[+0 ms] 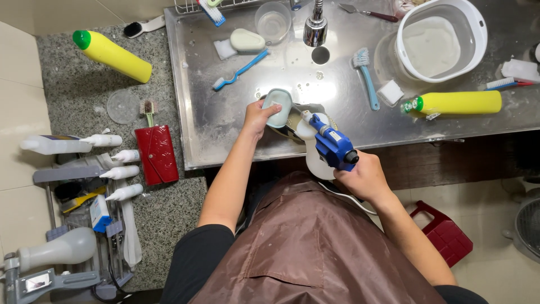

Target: The person cleans a sneaker at a stainless steel work counter, holding the shoe with one hand while scrubbing it with a motorized spinning cleaning brush attached to a liquid bottle. They rotate the shoe to scrub the upper, sides, and sole, and continue scrubbing different areas of the shoe throughout the clip.

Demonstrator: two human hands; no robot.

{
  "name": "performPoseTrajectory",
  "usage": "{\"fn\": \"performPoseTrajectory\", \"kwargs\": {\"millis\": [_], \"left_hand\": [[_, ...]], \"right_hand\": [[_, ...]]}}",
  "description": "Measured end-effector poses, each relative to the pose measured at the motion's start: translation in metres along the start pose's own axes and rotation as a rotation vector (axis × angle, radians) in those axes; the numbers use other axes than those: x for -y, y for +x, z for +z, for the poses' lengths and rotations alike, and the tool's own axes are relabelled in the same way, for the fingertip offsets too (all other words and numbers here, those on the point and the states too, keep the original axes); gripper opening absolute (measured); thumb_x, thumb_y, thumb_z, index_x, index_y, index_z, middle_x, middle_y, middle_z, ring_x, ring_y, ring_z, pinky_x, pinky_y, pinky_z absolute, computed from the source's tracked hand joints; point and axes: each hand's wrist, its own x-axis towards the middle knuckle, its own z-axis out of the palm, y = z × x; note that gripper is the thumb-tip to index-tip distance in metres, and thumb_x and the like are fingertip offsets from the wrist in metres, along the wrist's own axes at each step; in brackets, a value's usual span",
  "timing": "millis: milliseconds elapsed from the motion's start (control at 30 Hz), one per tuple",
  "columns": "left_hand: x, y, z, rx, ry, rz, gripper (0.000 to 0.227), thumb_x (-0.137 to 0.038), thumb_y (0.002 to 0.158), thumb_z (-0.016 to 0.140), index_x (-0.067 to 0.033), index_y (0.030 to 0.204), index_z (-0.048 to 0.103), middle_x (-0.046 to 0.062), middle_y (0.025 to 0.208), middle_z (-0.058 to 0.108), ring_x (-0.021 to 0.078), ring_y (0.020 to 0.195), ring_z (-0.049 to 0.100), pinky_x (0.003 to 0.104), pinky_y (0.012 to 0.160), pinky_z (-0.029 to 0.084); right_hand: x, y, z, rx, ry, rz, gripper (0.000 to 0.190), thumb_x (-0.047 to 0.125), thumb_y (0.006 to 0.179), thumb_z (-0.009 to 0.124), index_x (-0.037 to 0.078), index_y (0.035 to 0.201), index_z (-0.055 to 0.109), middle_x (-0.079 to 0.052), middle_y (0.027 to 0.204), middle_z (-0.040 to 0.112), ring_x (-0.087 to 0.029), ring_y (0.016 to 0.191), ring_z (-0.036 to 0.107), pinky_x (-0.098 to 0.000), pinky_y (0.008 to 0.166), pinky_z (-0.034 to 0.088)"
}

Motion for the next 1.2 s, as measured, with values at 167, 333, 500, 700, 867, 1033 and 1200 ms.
{"fn": "performPoseTrajectory", "kwargs": {"millis": [167, 333, 500, 700, 867, 1033, 1200], "left_hand": [[0.001, -0.001, 0.002, 0.004, 0.032, 0.025, 0.033, -0.005, 0.08, 0.081, 0.0067, 0.11, 0.074, 0.013, 0.098, 0.077, 0.0177, 0.083, 0.073, 0.031, 0.076, 0.06], [0.0, -0.001, 0.003, 0.0, 0.068, 0.041, 0.031, -0.005, 0.08, 0.082, 0.0061, 0.109, 0.074, 0.012, 0.096, 0.077, 0.0163, 0.081, 0.072, 0.03, 0.074, 0.06], [0.001, -0.003, 0.004, 0.018, 0.072, 0.047, 0.029, -0.006, 0.081, 0.081, 0.0065, 0.107, 0.075, 0.012, 0.095, 0.077, 0.0162, 0.079, 0.072, 0.03, 0.073, 0.059], [-0.001, -0.002, 0.006, 0.02, 0.062, 0.046, 0.028, -0.005, 0.081, 0.081, 0.0057, 0.106, 0.075, 0.011, 0.095, 0.077, 0.0158, 0.079, 0.072, 0.029, 0.073, 0.059], [-0.004, -0.004, 0.007, 0.006, 0.06, 0.025, 0.029, -0.005, 0.081, 0.081, 0.006, 0.107, 0.075, 0.012, 0.095, 0.077, 0.0163, 0.079, 0.072, 0.03, 0.072, 0.06], [-0.002, -0.005, 0.006, 0.012, 0.052, 0.029, 0.031, -0.005, 0.081, 0.081, 0.007, 0.108, 0.074, 0.013, 0.096, 0.077, 0.0167, 0.079, 0.072, 0.03, 0.072, 0.06], [-0.006, -0.005, 0.008, 0.001, 0.064, 0.032, 0.033, -0.005, 0.08, 0.081, 0.0061, 0.11, 0.074, 0.012, 0.097, 0.077, 0.0161, 0.08, 0.073, 0.03, 0.073, 0.06]], "right_hand": [[0.013, 0.0, -0.001, 0.024, 0.016, -0.013, 0.023, 0.015, 0.07, 0.072, 0.003, 0.09, 0.069, -0.013, 0.071, 0.071, -0.021, 0.064, 0.07, -0.0333, 0.067, 0.055], [0.007, 0.003, 0.001, 0.013, -0.007, -0.038, 0.026, 0.015, 0.069, 0.073, 0.002, 0.091, 0.069, -0.015, 0.071, 0.069, -0.024, 0.063, 0.068, -0.0344, 0.068, 0.054], [0.006, 0.003, 0.004, 0.03, 0.016, -0.028, 0.024, 0.016, 0.072, 0.072, 0.001, 0.09, 0.069, -0.015, 0.07, 0.07, -0.026, 0.063, 0.067, -0.0351, 0.068, 0.055], [0.01, 0.004, 0.005, 0.023, 0.0, -0.053, 0.028, 0.017, 0.069, 0.073, 0.002, 0.093, 0.069, -0.016, 0.074, 0.07, -0.028, 0.065, 0.068, -0.0357, 0.07, 0.055], [0.015, 0.005, 0.006, 0.012, -0.008, -0.083, 0.027, 0.016, 0.069, 0.073, 0.002, 0.092, 0.069, -0.016, 0.075, 0.07, -0.028, 0.066, 0.068, -0.0353, 0.07, 0.055], [0.012, 0.004, 0.006, 0.021, -0.024, -0.062, 0.028, 0.016, 0.069, 0.074, 0.002, 0.093, 0.069, -0.017, 0.074, 0.069, -0.028, 0.065, 0.067, -0.0357, 0.07, 0.054], [0.016, 0.005, 0.002, 0.031, -0.01, -0.015, 0.029, 0.016, 0.068, 0.074, 0.003, 0.094, 0.069, -0.016, 0.071, 0.069, -0.027, 0.064, 0.068, -0.0352, 0.069, 0.054]]}}
